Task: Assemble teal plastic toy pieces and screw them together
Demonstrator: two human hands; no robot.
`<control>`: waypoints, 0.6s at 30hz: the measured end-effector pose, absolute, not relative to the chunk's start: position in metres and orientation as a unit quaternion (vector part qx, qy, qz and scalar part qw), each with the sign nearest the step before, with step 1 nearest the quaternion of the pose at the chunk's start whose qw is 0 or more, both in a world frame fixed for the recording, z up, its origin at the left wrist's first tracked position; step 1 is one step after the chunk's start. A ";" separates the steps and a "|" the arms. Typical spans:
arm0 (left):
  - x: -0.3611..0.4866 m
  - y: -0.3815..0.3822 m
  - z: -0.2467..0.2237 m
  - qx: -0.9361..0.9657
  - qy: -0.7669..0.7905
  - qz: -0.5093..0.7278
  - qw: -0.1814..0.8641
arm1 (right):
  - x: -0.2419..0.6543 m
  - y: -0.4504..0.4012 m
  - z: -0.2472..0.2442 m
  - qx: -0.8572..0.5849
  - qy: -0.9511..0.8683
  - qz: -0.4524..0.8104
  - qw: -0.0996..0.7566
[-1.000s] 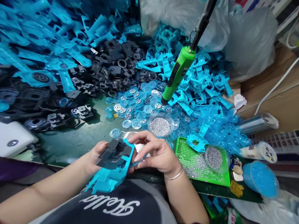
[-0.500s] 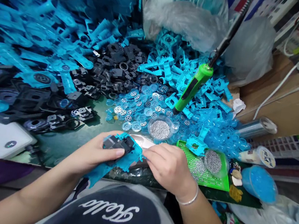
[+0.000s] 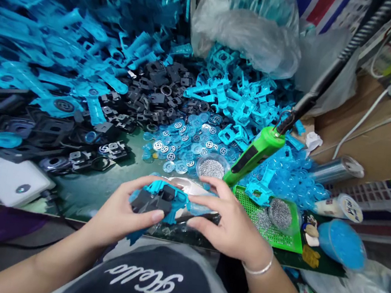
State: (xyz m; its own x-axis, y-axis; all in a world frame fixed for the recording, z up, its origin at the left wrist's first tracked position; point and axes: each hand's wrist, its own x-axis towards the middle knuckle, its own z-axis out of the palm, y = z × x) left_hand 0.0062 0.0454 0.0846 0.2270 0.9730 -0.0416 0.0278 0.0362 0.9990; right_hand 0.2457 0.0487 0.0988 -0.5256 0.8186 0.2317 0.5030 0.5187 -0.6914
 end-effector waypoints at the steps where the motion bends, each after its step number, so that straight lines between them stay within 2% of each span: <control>1: 0.005 0.045 0.086 0.559 0.445 0.427 0.555 | 0.245 0.048 0.097 -0.409 -0.784 0.344 0.315; 3: 0.003 0.046 0.087 0.589 0.426 0.411 0.550 | 0.241 0.046 0.089 -0.417 -0.697 0.408 0.417; 5: 0.000 0.048 0.087 0.628 0.409 0.378 0.544 | 0.234 0.045 0.082 -0.394 -0.681 0.403 0.468; 10: -0.007 0.052 0.084 0.684 0.404 0.333 0.507 | 0.228 0.048 0.090 -0.278 -0.835 0.340 0.332; 16: -0.013 0.053 0.074 0.675 0.402 0.354 0.508 | 0.223 0.050 0.096 -0.301 -0.898 0.236 0.219; 18: -0.005 0.057 0.069 0.631 0.420 0.407 0.510 | 0.214 0.048 0.089 -0.342 -0.890 0.198 0.228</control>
State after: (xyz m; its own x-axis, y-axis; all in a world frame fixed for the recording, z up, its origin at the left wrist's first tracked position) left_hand -0.0051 0.0570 0.0691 0.3161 0.9450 0.0842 0.1146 -0.1262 0.9854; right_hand 0.2137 0.0481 0.0889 -0.6625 0.6985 0.2706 0.5173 0.6879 -0.5092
